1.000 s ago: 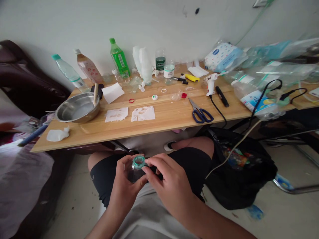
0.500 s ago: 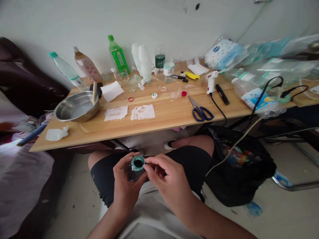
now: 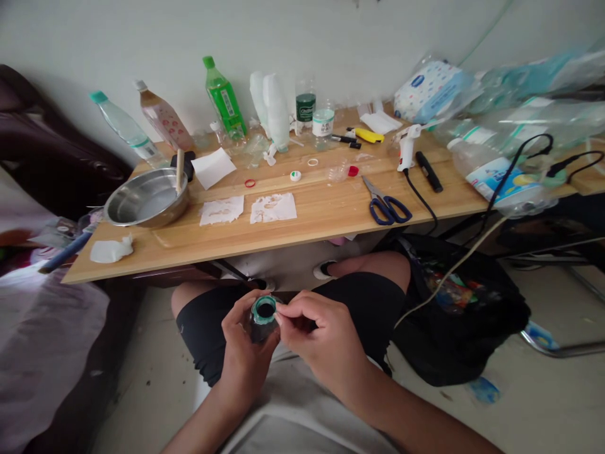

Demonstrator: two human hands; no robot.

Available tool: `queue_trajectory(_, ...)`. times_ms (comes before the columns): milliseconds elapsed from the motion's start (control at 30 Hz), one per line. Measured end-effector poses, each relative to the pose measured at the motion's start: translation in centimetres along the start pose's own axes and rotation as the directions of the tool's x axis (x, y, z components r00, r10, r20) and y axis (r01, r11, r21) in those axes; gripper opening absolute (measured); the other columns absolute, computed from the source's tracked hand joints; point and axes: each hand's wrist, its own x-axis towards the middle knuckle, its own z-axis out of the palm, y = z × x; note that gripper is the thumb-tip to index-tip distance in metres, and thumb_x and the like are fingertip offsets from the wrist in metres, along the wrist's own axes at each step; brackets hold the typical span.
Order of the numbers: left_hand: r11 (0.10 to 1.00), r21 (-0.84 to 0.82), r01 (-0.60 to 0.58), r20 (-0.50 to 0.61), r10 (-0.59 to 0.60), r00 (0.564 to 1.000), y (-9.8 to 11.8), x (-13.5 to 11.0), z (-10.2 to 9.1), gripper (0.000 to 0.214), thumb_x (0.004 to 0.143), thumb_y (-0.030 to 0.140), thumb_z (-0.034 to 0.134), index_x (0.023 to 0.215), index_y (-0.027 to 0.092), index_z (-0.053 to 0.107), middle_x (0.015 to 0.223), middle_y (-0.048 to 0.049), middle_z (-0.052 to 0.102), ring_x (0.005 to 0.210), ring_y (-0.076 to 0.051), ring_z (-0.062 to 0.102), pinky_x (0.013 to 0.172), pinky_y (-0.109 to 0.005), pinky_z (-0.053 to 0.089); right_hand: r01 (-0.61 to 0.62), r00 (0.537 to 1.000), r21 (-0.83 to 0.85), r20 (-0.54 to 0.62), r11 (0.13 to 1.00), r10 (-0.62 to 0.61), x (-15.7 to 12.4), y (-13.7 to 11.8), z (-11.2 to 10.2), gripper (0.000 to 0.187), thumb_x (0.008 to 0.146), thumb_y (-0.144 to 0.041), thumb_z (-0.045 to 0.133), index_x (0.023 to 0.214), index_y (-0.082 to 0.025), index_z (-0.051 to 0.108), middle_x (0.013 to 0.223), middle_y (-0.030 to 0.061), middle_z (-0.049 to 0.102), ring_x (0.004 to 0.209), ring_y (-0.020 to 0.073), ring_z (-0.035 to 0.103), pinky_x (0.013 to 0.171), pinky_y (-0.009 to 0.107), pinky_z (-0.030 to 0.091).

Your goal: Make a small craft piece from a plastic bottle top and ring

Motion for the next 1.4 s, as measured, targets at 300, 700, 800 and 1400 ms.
queue_trajectory(300, 0.998, -0.061, 0.031, 0.05, -0.028, 0.998, 0.9, -0.3, -0.1, 0.047, 0.08, 0.017, 0.075, 0.119, 0.024, 0.051, 0.12, -0.0106, 0.062, 0.107, -0.023, 0.066, 0.089, -0.039, 0.056, 0.003, 1.0, -0.019, 0.02, 1.0, -0.003, -0.1, -0.4, -0.2, 0.015, 0.08, -0.011, 0.06, 0.067, -0.019, 0.06, 0.062, -0.0026, 0.058, 0.053, 0.009, 0.051, 0.048, 0.02, 0.039)
queue_trajectory(700, 0.994, -0.095, -0.045, 0.17, 0.061, 0.984, 0.6, -0.3, -0.5, 0.054, 0.084, 0.015, 0.071, 0.128, 0.027, 0.042, 0.125, -0.013, 0.057, 0.114, -0.025, 0.061, 0.093, -0.043, 0.054, -0.17, 0.985, 0.055, 0.018, 0.984, 0.169, -0.5, 0.0, 0.2, 0.017, 0.074, -0.016, 0.06, 0.063, -0.021, 0.048, 0.06, -0.0044, 0.051, 0.052, 0.0095, 0.047, 0.048, 0.021, 0.039)
queue_trajectory(800, 0.993, -0.111, -0.03, 0.167, 0.048, 0.985, 0.6, -0.5, -0.3, 0.055, 0.084, 0.016, 0.072, 0.128, 0.027, 0.041, 0.126, -0.0135, 0.056, 0.116, -0.024, 0.061, 0.093, -0.042, 0.054, -0.177, 0.984, 0.038, -0.013, 0.983, 0.178, -0.7, 0.2, 0.5, 0.018, 0.073, -0.015, 0.06, 0.065, -0.022, 0.046, 0.06, -0.0051, 0.05, 0.052, 0.0089, 0.047, 0.048, 0.02, 0.039)
queue_trajectory(1400, 0.979, -0.168, 0.112, -0.05, -0.121, 0.991, 1.0, -0.3, 0.8, 0.051, 0.08, 0.022, 0.078, 0.12, 0.024, 0.047, 0.119, -0.0095, 0.06, 0.114, -0.023, 0.064, 0.097, -0.046, 0.054, -0.068, 0.992, -0.115, 0.097, 0.991, 0.079, -1.1, 0.0, -0.3, 0.022, 0.096, -0.023, 0.056, 0.112, -0.021, 0.071, 0.084, 0.003, 0.064, 0.065, 0.0116, 0.058, 0.053, 0.021, 0.047)
